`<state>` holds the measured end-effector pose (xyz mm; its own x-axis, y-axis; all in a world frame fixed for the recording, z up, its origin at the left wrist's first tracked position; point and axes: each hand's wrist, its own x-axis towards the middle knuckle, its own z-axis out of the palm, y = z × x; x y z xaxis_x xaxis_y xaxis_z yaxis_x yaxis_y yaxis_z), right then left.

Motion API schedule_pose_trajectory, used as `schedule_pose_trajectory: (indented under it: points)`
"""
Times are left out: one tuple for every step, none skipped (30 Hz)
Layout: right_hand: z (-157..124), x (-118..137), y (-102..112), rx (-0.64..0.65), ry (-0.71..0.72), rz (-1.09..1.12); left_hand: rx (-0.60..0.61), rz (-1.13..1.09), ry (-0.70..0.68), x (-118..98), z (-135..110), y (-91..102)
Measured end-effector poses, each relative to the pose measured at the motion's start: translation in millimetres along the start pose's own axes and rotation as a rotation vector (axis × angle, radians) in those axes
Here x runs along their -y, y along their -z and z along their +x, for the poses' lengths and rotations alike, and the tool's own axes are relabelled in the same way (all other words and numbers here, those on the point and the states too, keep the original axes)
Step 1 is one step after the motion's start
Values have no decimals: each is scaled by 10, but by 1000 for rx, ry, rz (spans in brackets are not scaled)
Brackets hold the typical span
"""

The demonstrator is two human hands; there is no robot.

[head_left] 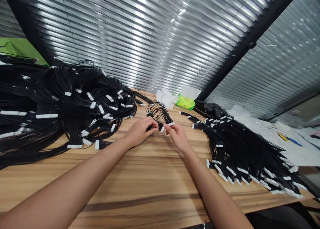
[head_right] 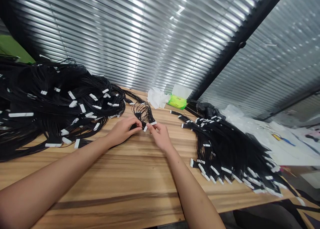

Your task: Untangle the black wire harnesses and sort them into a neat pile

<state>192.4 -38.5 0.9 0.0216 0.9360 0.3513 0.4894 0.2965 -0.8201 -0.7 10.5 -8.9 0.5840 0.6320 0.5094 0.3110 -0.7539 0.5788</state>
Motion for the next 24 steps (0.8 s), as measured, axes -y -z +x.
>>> schedule_pose_trajectory:
  points:
    - [0, -5, -3, 0, 1, 7, 4, -5, 7, -4, -1, 2]
    - [0, -10, -6, -2, 1, 15, 8, -8, 13, -8, -2, 6]
    - [0, -16, -9, -5, 0, 24, 9, -11, 16, -12, -1, 10]
    - [0, -21, -11, -9, -4, 33, 9, -13, 18, -16, 0, 13]
    - [0, -25, -12, -11, -9, 41, 8, -16, 17, -18, 2, 17]
    - [-1, -27, -12, -13, -15, 48, 7, -20, 15, -18, 5, 19]
    - [-2, -27, -10, -12, -20, 56, 7, -23, 13, -17, 8, 21]
    - [-3, -25, -7, -10, -25, 64, 7, -27, 12, -14, 10, 21]
    - [-3, -22, -4, -7, -28, 73, 10, -29, 11, -10, 12, 20]
    - [-3, -17, -1, -4, -30, 83, 13, -30, 11, -6, 14, 19]
    - [-3, -11, 2, -2, -32, 93, 16, -30, 12, -2, 14, 17]
    - [-3, -5, 3, -1, -36, 102, 18, -29, 13, -1, 15, 16]
    - [-2, 3, 3, 0, -42, 109, 17, -28, 14, -3, 14, 15]
    - [0, 12, 1, -3, -49, 115, 14, -26, 15, -8, 13, 15]
    - [2, 21, -3, -7, -57, 122, 9, -21, 15, -15, 12, 17]
    - [4, 31, -8, -12, -66, 130, 2, -8, 14, -25, 11, 19]
    - [6, 42, -15, -19, -75, 141, -8, 14, 12, -35, 10, 21]
    - [9, 54, -23, -27, -83, 155, -22, 41, 12, -44, 9, 24]
    - [12, 64, -31, -35, -90, 171, -41, 69, 11, -51, 8, 26]
    - [14, 75, -39, -43, -97, 188, -63, 91, 14, -55, 6, 26]
    - [17, 83, -46, -53, -102, 203, -92, 102, 22, -55, 5, 26]
    - [19, 91, -52, -65, -105, 216, -125, 103, 34, -53, 3, 26]
    - [20, 97, -58, -78, -108, 228, -157, 97, 47, -50, 2, 25]
    - [21, 101, -62, -91, -110, 238, -184, 89, 57, -47, 0, 24]
